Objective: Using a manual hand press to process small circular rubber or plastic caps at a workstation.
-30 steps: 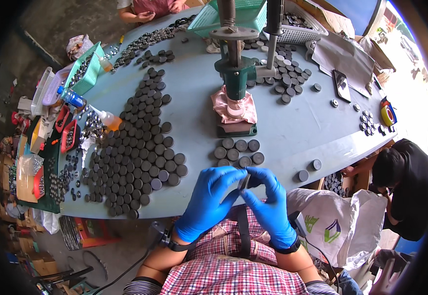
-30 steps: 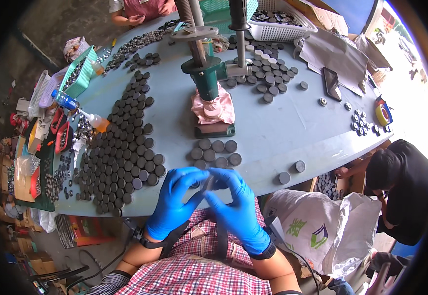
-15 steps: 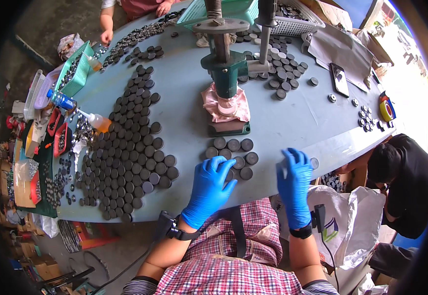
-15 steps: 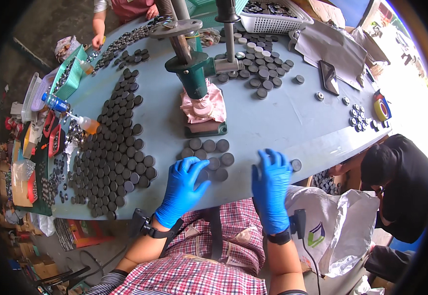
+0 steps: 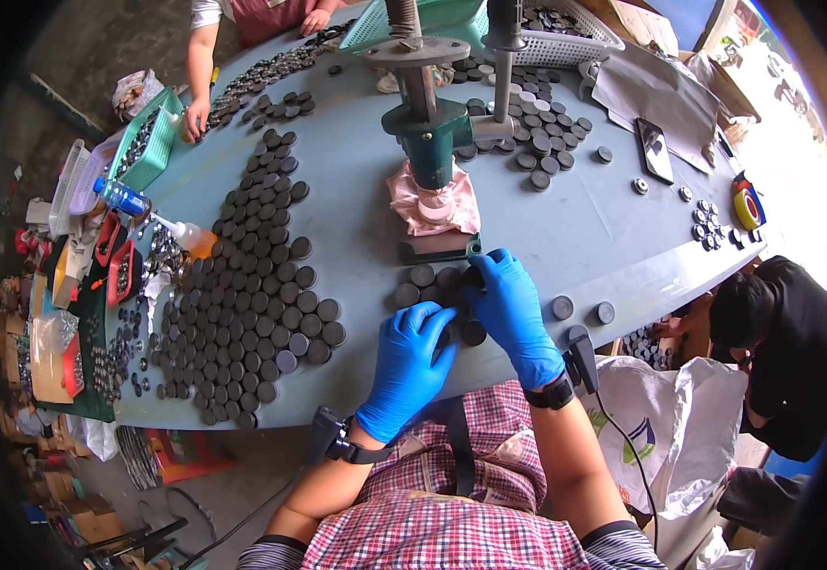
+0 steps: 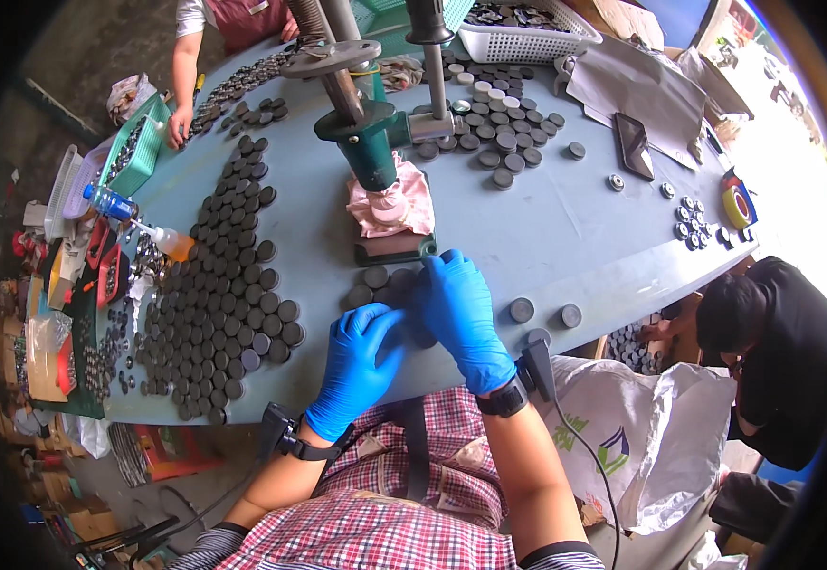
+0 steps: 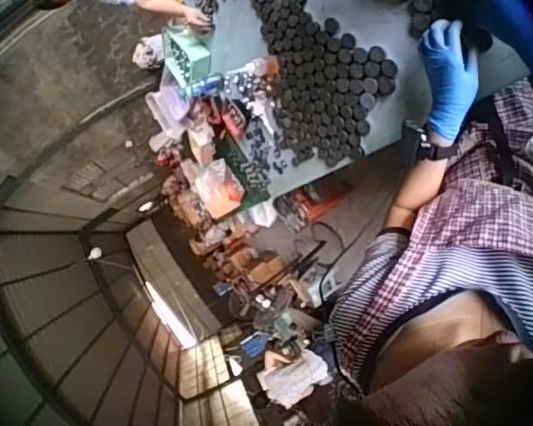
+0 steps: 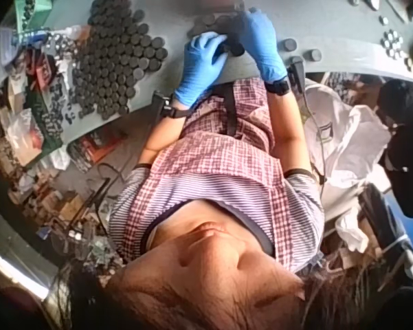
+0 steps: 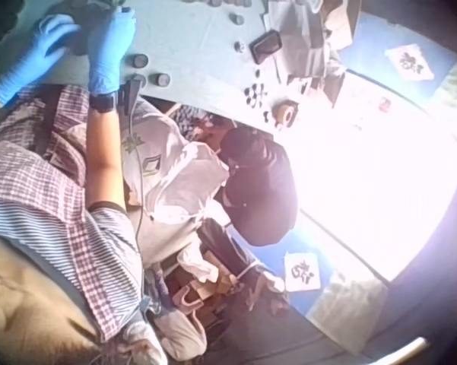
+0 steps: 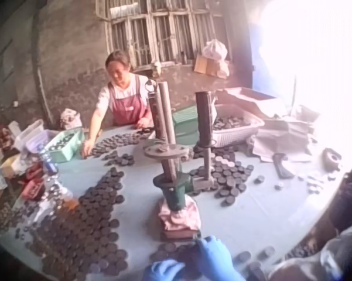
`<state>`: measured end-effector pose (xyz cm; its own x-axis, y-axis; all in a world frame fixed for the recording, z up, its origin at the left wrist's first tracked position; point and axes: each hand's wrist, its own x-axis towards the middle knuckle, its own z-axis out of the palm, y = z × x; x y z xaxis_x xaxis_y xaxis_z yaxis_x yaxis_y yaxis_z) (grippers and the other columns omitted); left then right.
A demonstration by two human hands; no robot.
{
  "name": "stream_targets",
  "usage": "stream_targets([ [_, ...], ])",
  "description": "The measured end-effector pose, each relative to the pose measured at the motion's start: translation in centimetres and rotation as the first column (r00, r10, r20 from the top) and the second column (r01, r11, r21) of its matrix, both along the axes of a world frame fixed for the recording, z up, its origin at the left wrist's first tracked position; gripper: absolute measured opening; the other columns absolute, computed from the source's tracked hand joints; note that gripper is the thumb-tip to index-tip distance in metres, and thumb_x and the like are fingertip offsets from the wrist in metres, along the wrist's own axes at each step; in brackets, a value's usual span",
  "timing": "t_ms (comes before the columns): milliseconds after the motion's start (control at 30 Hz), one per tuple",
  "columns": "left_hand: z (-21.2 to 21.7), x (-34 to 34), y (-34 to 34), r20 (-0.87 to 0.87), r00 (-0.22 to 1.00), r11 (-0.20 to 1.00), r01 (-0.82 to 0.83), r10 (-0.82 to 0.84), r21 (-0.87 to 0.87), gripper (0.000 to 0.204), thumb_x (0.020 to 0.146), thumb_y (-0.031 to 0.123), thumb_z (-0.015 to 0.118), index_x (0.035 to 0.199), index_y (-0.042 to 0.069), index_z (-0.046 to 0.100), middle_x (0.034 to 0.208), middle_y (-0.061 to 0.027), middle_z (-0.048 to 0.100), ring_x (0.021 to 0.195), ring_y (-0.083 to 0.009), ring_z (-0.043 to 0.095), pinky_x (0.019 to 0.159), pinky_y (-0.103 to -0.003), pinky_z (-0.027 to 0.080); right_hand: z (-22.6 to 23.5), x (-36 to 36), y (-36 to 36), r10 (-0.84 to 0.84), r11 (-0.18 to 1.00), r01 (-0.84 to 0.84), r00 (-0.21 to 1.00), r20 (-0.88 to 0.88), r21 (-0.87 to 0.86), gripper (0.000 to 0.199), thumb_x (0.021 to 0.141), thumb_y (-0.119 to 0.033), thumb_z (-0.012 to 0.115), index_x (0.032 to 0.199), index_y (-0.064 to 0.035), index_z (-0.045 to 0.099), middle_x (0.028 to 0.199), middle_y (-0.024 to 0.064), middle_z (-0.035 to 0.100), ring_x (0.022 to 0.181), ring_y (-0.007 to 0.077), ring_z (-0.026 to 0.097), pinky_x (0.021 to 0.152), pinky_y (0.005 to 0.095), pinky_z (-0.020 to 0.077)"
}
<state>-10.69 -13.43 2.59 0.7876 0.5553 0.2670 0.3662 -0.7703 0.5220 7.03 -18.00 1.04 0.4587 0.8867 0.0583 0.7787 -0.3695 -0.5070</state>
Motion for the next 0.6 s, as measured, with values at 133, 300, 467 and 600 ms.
stream_targets([
  [133, 1.2, 0.2, 0.3, 0.225, 0.969, 0.970, -0.050, 0.106, -0.240, 0.052, 0.080, 0.003, 0.073, 0.130, 0.008, 0.057, 0.113, -0.0091, 0.060, 0.100, -0.0257, 0.059, 0.089, -0.037, 0.047, 2.7, -1.1, -1.6, 0.002, 0.936, 0.177, 0.861, -0.509, 0.304, 0.028, 0.087, -0.007, 0.067, 0.115, -0.0035, 0.064, 0.104, 0.0118, 0.065, 0.095, 0.0245, 0.068, 0.085, 0.0311, 0.0517],
  [300, 4.4, 0.1, 0.2, 0.295, 0.955, 0.989, 0.003, 0.041, -0.147, 0.055, 0.076, 0.004, 0.079, 0.128, 0.008, 0.060, 0.107, -0.0066, 0.061, 0.093, -0.0203, 0.058, 0.086, -0.033, 0.049, 5.4, -3.4, -5.0, 0.285, 0.906, 0.264, 0.196, -0.938, 0.331, 0.038, 0.092, -0.009, 0.068, 0.129, -0.0027, 0.060, 0.115, 0.0025, 0.065, 0.102, 0.0115, 0.059, 0.093, 0.0282, 0.0474],
  [467, 6.1, -0.3, -0.3, 0.261, 0.965, 0.998, 0.043, -0.029, -0.048, 0.048, 0.076, 0.003, 0.079, 0.121, 0.007, 0.062, 0.107, -0.0056, 0.061, 0.093, -0.0195, 0.058, 0.085, -0.033, 0.048, 7.2, -4.6, -6.4, 0.330, 0.833, 0.317, 0.373, -0.868, 0.453, 0.030, 0.102, -0.023, 0.056, 0.117, 0.0011, 0.064, 0.101, 0.0054, 0.068, 0.093, 0.0115, 0.061, 0.086, 0.0277, 0.0486],
  [600, 6.8, -0.7, -1.1, 0.311, 0.950, 0.963, 0.046, 0.040, -0.265, 0.046, 0.077, 0.004, 0.078, 0.120, 0.005, 0.061, 0.101, -0.0046, 0.059, 0.088, -0.0171, 0.057, 0.084, -0.030, 0.048, 5.6, -3.3, -7.9, 0.216, 0.946, 0.172, 0.299, -0.929, 0.276, 0.040, 0.105, -0.033, 0.049, 0.098, 0.0021, 0.068, 0.081, 0.0055, 0.067, 0.074, 0.0105, 0.060, 0.074, 0.0276, 0.0490],
])
